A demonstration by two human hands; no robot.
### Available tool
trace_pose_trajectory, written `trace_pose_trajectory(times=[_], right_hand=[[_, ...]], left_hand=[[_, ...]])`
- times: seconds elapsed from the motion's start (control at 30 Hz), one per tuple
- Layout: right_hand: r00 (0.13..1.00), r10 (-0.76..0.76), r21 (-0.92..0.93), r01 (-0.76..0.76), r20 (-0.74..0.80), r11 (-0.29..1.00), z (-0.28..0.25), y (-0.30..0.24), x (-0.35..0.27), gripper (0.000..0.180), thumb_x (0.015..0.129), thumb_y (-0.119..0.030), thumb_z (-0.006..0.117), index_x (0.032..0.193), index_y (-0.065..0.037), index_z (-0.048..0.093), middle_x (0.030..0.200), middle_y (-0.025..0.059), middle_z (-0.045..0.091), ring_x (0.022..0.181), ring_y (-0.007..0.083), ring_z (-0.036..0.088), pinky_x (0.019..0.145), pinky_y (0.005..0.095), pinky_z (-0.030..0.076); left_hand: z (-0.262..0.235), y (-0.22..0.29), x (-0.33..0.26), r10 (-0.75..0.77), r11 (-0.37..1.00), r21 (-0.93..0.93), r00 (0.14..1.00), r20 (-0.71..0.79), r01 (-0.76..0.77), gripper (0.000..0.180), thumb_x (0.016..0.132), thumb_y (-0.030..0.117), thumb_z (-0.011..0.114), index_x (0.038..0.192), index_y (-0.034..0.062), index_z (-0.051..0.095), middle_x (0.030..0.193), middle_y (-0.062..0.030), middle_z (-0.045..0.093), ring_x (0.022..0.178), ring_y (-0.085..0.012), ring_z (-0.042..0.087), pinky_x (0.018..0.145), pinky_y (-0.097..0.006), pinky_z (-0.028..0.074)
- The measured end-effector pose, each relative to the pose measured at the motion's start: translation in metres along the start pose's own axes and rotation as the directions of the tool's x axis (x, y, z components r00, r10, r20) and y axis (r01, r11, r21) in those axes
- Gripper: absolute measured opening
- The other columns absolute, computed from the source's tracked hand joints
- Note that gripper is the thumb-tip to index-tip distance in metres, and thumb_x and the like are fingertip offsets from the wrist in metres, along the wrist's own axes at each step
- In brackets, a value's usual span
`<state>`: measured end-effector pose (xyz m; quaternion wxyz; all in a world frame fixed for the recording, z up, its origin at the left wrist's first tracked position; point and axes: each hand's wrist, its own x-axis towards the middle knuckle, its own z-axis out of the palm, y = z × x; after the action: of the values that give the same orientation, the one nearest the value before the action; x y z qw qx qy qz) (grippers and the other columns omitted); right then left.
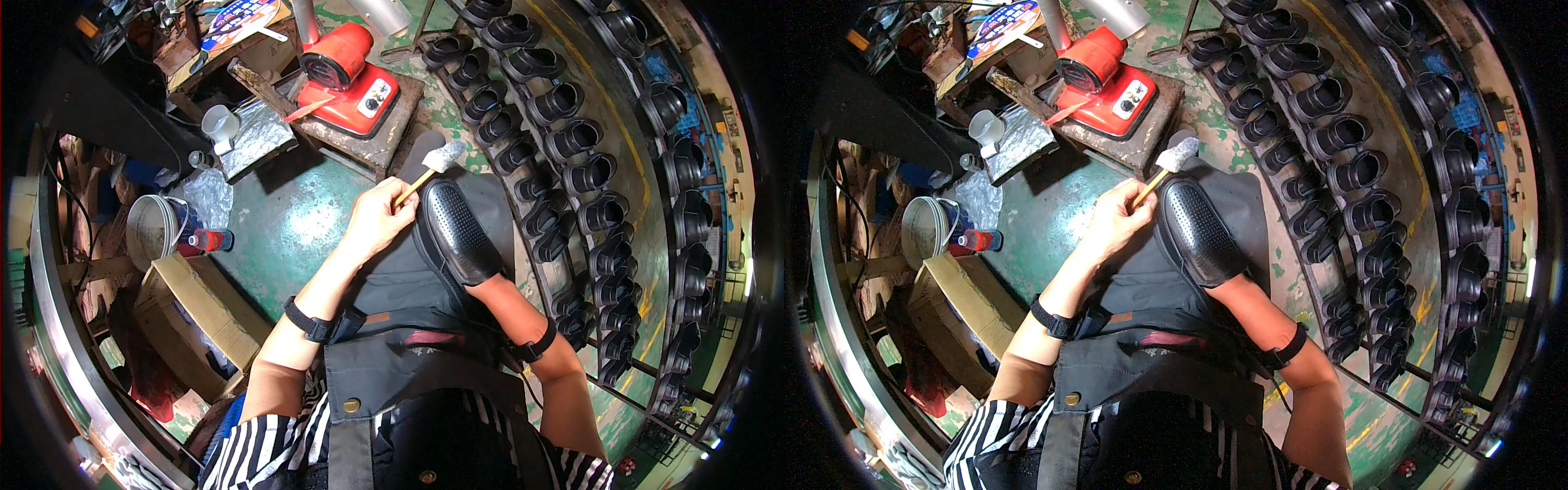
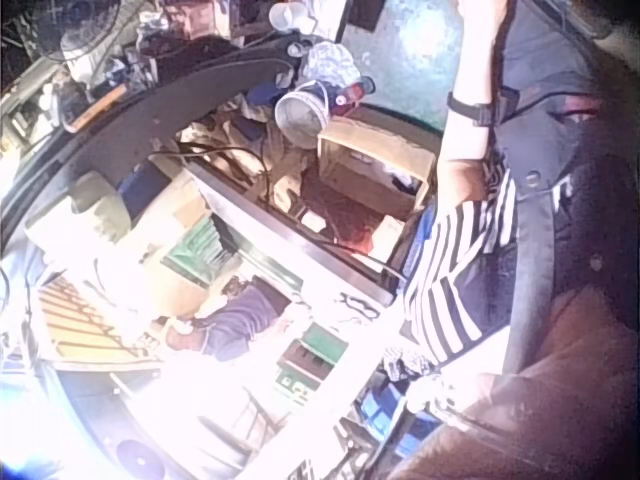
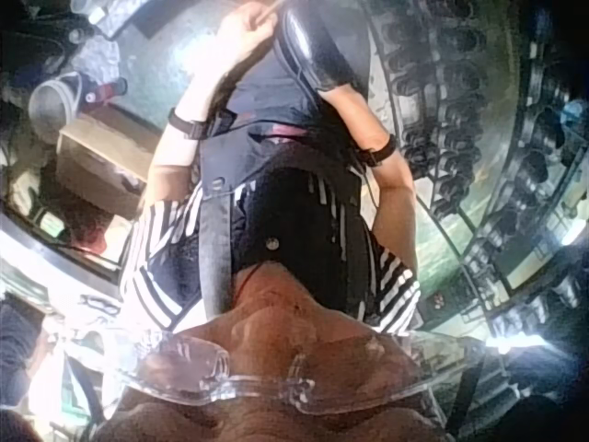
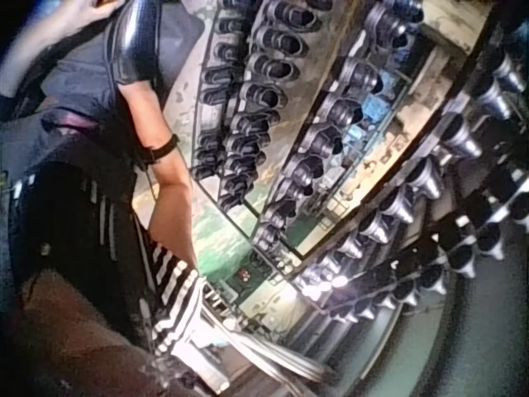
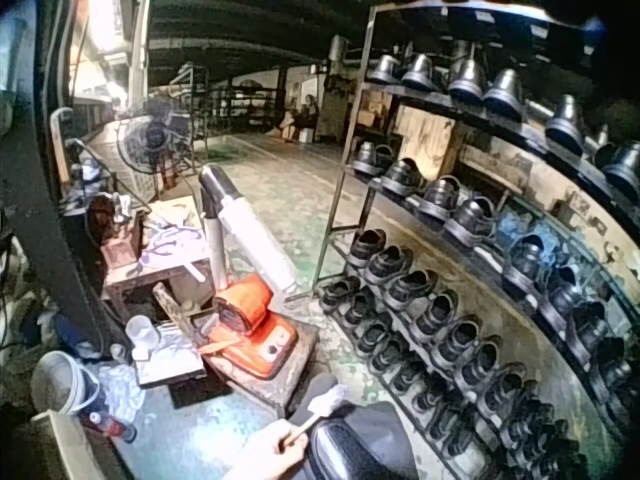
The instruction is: Apply adhesive or primer to the soles and edges of black shoes using a handheld brush.
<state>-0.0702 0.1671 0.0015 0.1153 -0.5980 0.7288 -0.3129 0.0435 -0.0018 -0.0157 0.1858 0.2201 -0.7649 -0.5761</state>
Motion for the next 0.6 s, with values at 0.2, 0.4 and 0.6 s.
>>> trace_pose_trajectory(times=[0.2,0.4,0.6], right_hand=[[1.000,-0.004,0.010,0.004,0.000,1.000,-0.0008,-0.0011,0.0013,0.050,0.091,-0.006,0.056,0.139,0.004,0.042,0.138,0.0264,0.045,0.133,0.0385,0.042,0.114,0.0438,0.032],[0.999,-0.032,-0.035,0.031,-0.011,0.999,0.0006,-0.0004,0.0031,0.050,0.091,-0.004,0.056,0.138,0.005,0.043,0.137,0.0268,0.046,0.131,0.0390,0.043,0.113,0.0445,0.033],[0.999,-0.042,-0.035,0.041,-0.032,0.999,0.0000,-0.0004,0.0030,0.048,0.091,-0.003,0.056,0.137,0.005,0.045,0.136,0.0257,0.049,0.130,0.0380,0.045,0.112,0.0438,0.034]], left_hand=[[-0.0007,-0.0002,-0.0004,0.002,1.000,-0.029,1.000,-0.003,-0.002,0.011,0.081,0.011,0.064,0.085,0.0013,0.061,0.075,-0.0071,0.053,0.065,-0.0145,0.052,0.061,-0.029,0.043],[-0.0005,-0.0018,-0.0006,-0.012,0.999,-0.048,1.000,-0.002,0.012,0.011,0.080,0.011,0.065,0.085,0.0016,0.061,0.075,-0.0061,0.053,0.064,-0.0125,0.050,0.060,-0.028,0.042],[0.0011,-0.0043,-0.0008,-0.031,0.997,-0.066,0.999,-0.008,0.030,0.010,0.080,0.010,0.065,0.085,0.0021,0.061,0.074,-0.0039,0.053,0.063,-0.0096,0.049,0.059,-0.026,0.041]])
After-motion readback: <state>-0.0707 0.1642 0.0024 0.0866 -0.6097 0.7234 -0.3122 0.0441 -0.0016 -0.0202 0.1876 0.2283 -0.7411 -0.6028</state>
